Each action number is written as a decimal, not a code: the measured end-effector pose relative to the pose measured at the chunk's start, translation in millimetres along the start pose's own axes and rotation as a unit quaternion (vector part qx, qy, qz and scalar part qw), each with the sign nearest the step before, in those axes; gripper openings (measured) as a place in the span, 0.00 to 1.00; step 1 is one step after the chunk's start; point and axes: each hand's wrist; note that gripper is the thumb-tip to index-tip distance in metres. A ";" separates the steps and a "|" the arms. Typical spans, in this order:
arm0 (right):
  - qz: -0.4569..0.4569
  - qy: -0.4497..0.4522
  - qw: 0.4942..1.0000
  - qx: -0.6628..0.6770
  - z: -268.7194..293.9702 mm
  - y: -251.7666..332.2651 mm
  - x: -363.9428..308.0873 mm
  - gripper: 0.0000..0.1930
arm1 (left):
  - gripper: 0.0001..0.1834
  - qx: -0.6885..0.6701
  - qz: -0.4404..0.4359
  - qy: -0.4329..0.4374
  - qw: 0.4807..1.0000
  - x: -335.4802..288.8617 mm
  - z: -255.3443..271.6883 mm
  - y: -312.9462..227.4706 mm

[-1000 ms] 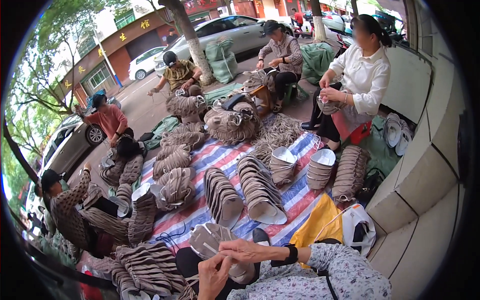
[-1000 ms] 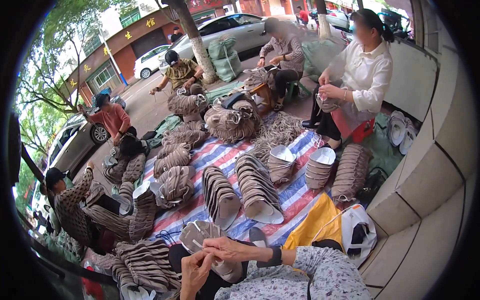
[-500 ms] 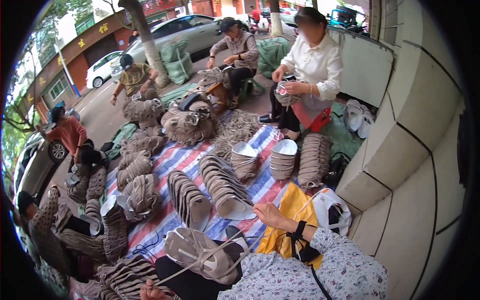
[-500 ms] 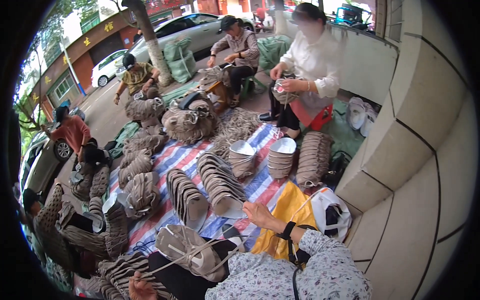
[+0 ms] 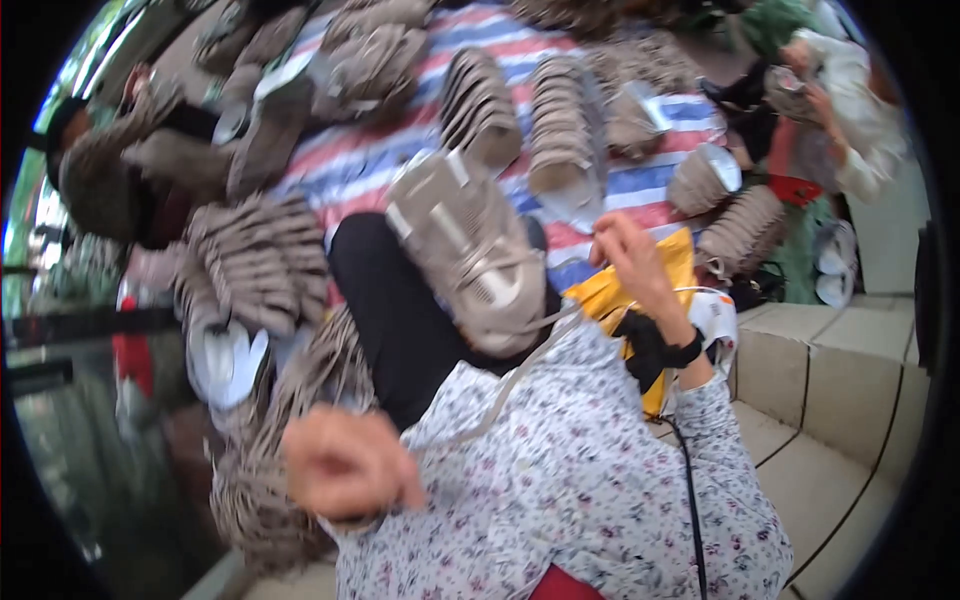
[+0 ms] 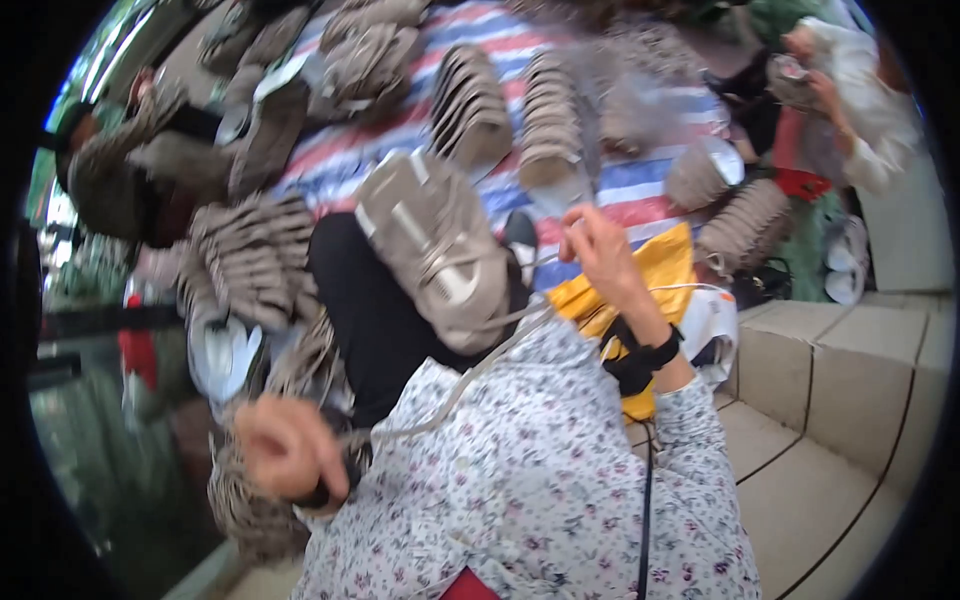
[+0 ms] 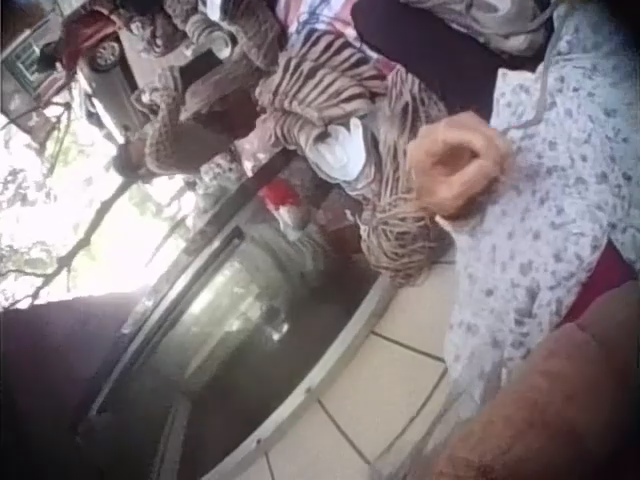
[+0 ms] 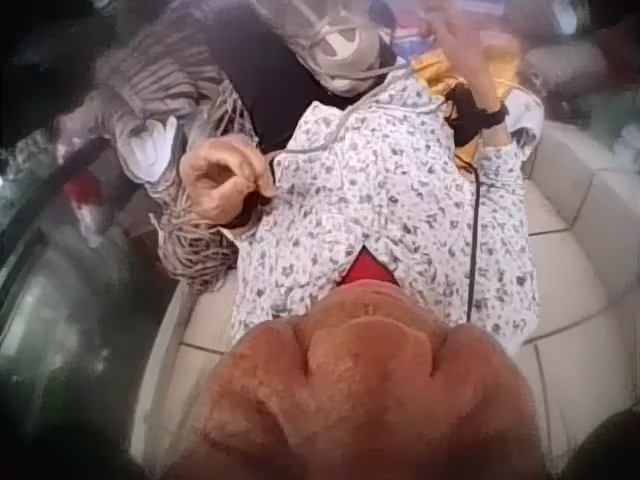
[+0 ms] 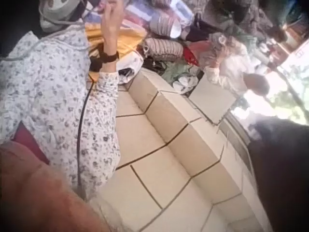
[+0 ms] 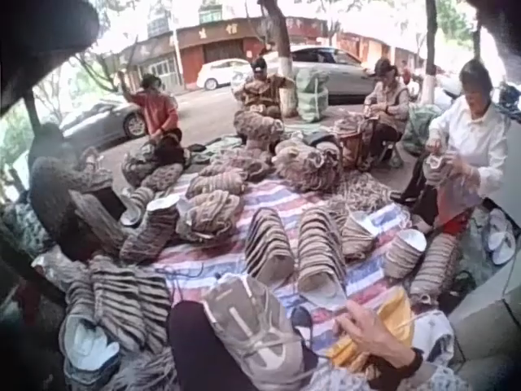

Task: The person laces an athletic shoe by hand, threading a shoelace through the eyelets.

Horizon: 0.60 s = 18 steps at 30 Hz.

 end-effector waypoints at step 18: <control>0.213 0.147 0.965 -0.033 -87.3 88.2 38.1 0.03 | 0.13 0.020 0.195 -0.370 0.908 -15.8 38.2 111.8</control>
Point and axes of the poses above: each hand's wrist, its own x-axis towards the middle knuckle, its own z-axis out of the back of the hand, y = z × x, and after that the axes turned 2 degrees about -x, right-handed
